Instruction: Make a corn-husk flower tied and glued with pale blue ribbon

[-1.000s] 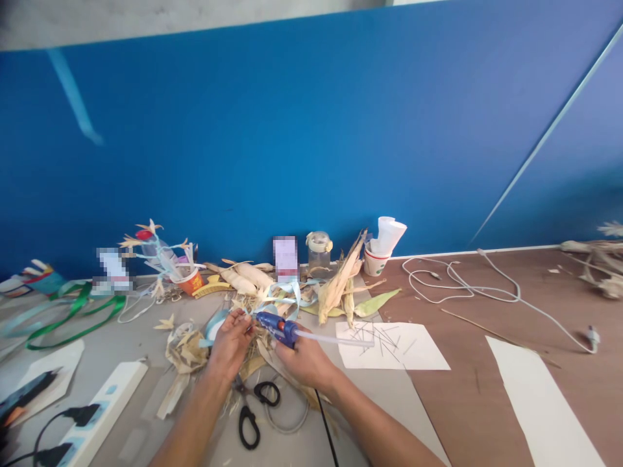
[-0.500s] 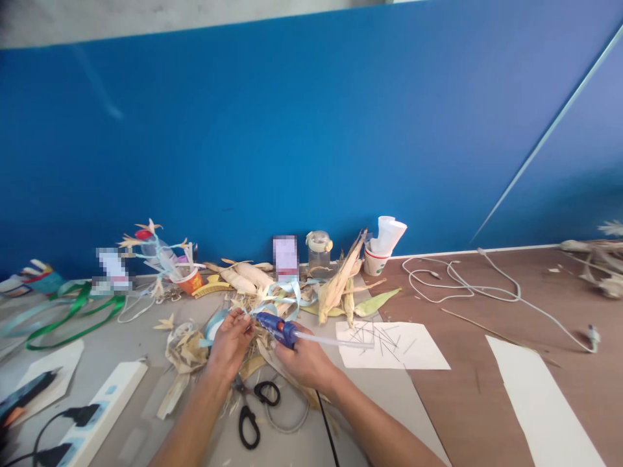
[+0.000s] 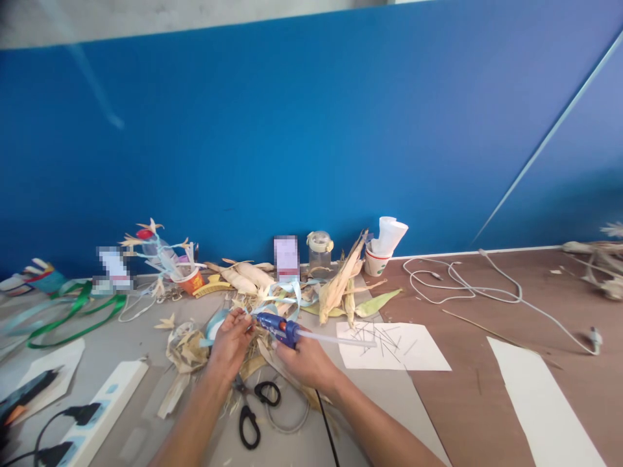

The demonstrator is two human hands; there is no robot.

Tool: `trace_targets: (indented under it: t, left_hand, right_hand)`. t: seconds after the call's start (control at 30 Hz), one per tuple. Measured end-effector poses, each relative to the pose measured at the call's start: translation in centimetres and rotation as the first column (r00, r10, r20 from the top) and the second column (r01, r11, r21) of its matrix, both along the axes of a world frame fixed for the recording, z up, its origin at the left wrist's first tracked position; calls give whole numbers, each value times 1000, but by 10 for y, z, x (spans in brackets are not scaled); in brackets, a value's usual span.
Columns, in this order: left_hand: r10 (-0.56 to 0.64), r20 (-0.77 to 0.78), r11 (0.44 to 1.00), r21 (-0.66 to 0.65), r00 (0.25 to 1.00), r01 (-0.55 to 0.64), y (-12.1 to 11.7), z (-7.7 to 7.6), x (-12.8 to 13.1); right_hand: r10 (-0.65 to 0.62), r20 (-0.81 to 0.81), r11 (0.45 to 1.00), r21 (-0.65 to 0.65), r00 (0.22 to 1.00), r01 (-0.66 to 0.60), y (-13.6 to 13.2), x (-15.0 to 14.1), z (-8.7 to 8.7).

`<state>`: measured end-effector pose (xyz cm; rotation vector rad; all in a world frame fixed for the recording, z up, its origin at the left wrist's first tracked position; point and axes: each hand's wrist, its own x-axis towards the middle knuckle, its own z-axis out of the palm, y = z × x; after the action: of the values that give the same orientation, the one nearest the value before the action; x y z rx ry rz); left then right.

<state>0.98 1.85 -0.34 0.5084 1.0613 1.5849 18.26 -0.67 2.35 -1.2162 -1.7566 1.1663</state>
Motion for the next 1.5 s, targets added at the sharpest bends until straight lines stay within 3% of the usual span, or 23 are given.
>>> trace_targets:
  t: [0.17, 0.4, 0.67, 0.93, 1.1, 1.5]
  left_hand:
    - [-8, 6, 1000, -12, 1000, 8, -1, 3, 1]
    - [0, -34, 1000, 2, 999, 0, -2, 4, 3]
    - [-2, -83, 1000, 27, 997, 4, -2, 2, 4]
    - [15, -214, 995, 100, 977, 7, 2, -7, 0]
    - [4, -263, 994, 105, 965, 24, 1, -4, 0]
    - [5, -248, 993, 117, 969, 25, 1, -3, -1]
  right_hand:
    - [37, -59, 999, -20, 998, -39, 1, 1, -3]
    - [-25, 15, 1000, -12, 1000, 25, 0, -1, -1]
    - [-4, -26, 999, -39, 1000, 3, 1, 2, -2]
    - [27, -239, 946, -307, 971, -102, 8, 7, -9]
    - [54, -359, 915, -357, 932, -190, 12, 15, -4]
    - [58, -225, 930, -341, 973, -134, 13, 17, -13]
